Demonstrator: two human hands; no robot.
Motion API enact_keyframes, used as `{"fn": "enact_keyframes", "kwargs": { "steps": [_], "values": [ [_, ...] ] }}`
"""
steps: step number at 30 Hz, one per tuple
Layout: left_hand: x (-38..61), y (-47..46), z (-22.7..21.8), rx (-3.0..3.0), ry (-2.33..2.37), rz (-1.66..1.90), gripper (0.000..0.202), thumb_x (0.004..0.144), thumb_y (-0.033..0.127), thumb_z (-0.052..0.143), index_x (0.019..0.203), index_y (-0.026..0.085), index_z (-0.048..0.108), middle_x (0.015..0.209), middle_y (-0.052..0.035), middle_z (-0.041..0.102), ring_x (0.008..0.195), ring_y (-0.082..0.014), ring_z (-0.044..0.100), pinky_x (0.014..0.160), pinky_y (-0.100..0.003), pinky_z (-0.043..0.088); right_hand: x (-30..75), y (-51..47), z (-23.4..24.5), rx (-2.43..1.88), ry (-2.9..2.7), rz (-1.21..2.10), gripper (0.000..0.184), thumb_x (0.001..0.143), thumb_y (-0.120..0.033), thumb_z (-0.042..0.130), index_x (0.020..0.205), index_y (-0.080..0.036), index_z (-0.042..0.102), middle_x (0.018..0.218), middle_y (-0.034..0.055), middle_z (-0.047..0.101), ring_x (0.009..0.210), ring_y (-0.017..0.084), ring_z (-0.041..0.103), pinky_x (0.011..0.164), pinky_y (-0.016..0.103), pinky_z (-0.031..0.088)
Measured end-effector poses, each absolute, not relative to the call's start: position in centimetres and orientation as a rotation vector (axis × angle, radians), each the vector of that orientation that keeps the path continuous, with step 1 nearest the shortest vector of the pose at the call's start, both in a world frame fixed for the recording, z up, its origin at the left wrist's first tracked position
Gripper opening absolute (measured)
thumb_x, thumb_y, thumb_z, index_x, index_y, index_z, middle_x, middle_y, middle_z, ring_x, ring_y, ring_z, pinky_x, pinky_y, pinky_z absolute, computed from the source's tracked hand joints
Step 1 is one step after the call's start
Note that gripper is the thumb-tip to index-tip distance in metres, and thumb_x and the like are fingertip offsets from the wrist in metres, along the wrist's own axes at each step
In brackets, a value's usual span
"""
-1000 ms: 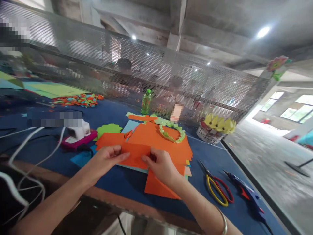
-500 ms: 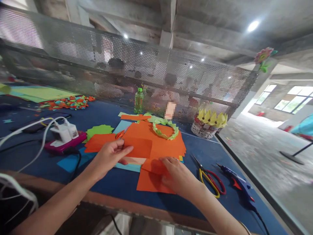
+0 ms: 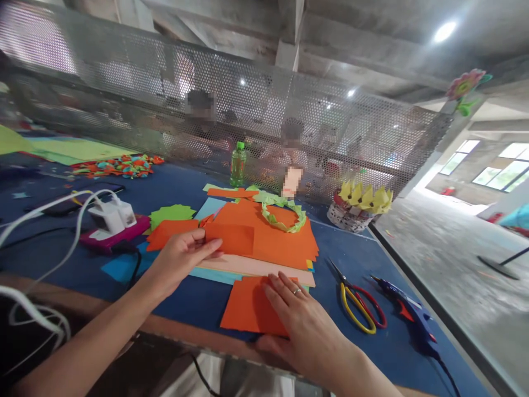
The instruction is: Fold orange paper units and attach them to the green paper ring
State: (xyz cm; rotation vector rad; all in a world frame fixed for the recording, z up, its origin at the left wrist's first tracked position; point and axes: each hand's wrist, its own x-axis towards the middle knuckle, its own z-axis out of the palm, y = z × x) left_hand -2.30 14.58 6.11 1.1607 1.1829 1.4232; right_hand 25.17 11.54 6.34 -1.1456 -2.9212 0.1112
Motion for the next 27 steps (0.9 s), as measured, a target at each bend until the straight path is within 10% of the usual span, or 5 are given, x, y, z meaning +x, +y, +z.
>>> {"fn": "enact_keyframes", "kwargs": {
  "steps": [4,10,14,20,27],
  "values": [
    [-1.9,14.6,6.0,1.168,1.160,1.410,0.039,0.062,0.048,0.081,0.066,0.016,0.060,0.067,0.0038,0.062,0.073,-0.0170,0.070,0.073,-0.027,0.058,25.0,11.9,6.9,-1.274,-2.896,0.156,0.102,0.084,-0.080,0.046,0.159,-0.015,0.021,0.162,0.0154,0.024,0.149,0.038,0.022,0.118,0.060,0.028],
    [-2.2,14.2,5.9,1.169,1.153,1.411,0.037,0.063,0.048,0.081,0.068,0.016,0.062,0.069,0.0027,0.065,0.074,-0.0172,0.070,0.072,-0.026,0.058,24.4,11.1,5.6,-1.226,-2.985,0.169,0.117,0.072,-0.088,0.050,0.157,-0.011,0.027,0.160,0.0216,0.020,0.146,0.044,0.023,0.114,0.062,0.032],
    [-2.3,14.2,6.0,1.173,1.151,1.409,0.038,0.064,0.049,0.081,0.069,0.016,0.062,0.072,0.0012,0.067,0.077,-0.0183,0.071,0.073,-0.026,0.058,24.1,9.5,3.3,-1.015,-2.947,-0.148,0.094,0.078,-0.063,0.070,0.151,-0.011,0.043,0.153,0.0223,0.039,0.136,0.044,0.045,0.104,0.057,0.050],
    [-1.9,14.3,5.9,1.190,1.136,1.393,0.039,0.064,0.049,0.080,0.065,0.017,0.056,0.065,0.0048,0.057,0.074,-0.0179,0.071,0.072,-0.025,0.057,24.5,8.4,1.9,-0.729,-2.760,-0.441,0.045,0.089,-0.017,0.054,0.133,-0.010,0.060,0.138,0.0172,0.061,0.121,0.036,0.064,0.092,0.044,0.059],
    [-0.7,14.5,5.5,1.245,1.077,1.354,0.043,0.073,0.056,0.074,0.067,0.018,0.054,0.064,0.0066,0.050,0.067,-0.0157,0.069,0.079,-0.029,0.058,24.1,10.5,7.8,-1.072,-2.591,0.311,0.034,0.092,-0.008,0.044,0.114,-0.020,0.066,0.106,0.0064,0.077,0.094,0.019,0.072,0.083,0.027,0.054]
  ]
}}
